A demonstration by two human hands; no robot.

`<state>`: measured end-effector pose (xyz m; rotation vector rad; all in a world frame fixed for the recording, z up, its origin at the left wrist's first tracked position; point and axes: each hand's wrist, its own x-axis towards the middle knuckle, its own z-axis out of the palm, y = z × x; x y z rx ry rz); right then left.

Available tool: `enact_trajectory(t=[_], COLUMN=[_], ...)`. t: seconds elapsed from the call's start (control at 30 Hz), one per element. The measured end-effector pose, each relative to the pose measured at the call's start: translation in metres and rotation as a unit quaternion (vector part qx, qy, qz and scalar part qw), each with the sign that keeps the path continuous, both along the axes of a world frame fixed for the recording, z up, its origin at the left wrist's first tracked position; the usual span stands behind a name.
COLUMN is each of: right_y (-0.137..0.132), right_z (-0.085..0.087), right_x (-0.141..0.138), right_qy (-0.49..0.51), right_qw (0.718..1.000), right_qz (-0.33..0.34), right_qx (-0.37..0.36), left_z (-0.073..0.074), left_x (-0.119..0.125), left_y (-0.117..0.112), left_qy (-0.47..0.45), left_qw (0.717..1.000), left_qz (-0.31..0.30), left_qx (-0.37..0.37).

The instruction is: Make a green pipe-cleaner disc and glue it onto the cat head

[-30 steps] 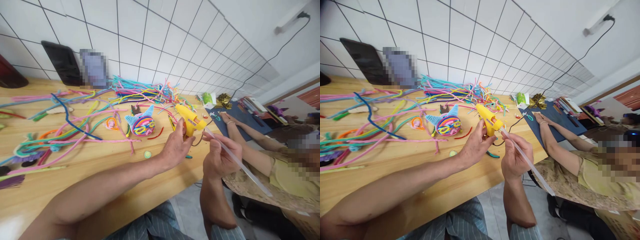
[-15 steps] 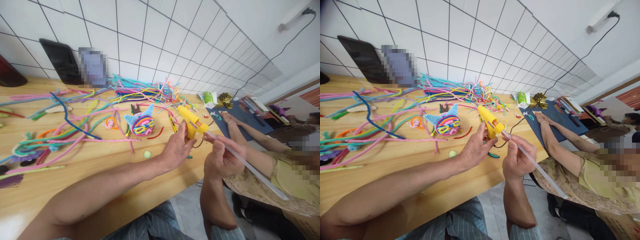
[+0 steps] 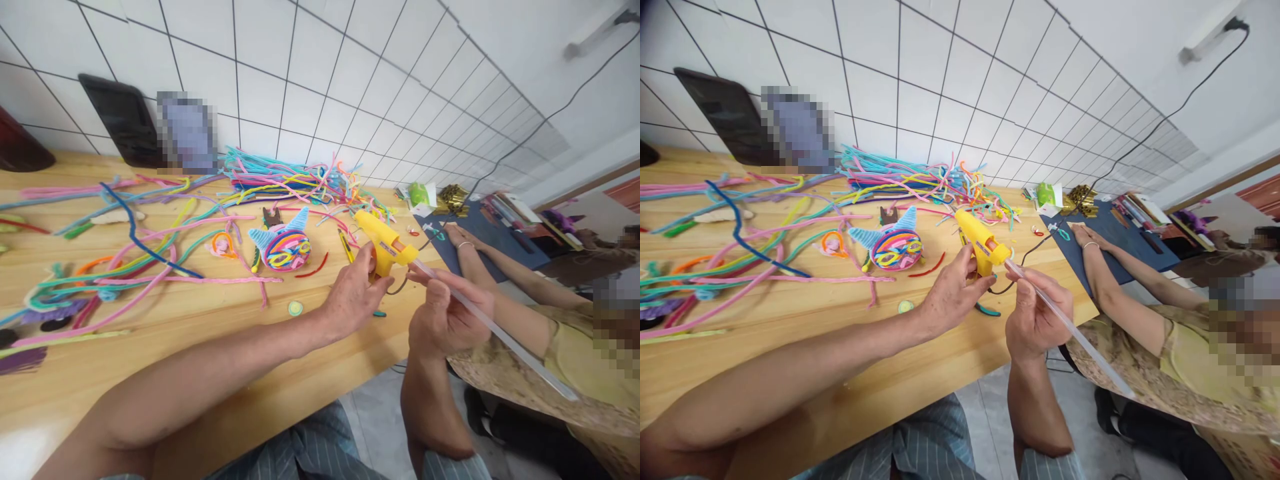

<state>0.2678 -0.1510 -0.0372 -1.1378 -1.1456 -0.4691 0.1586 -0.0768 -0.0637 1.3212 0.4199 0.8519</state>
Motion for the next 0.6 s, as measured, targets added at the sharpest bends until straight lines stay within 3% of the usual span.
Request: enact_trajectory(t=[0.6], right_y=[0.0002], right_z=[0.0043], right_x=[-0.0034], right_qy=[0.002], right_qw=[1.000], right_qz=[0.001], right_qx=[0.002], left_z=[-0.0017], left_x=[-0.0017], left_y=[-0.0020], left_qy=[-0.012], left_qw=[0.999], left_qz=[0.006], left_qx=[0.036])
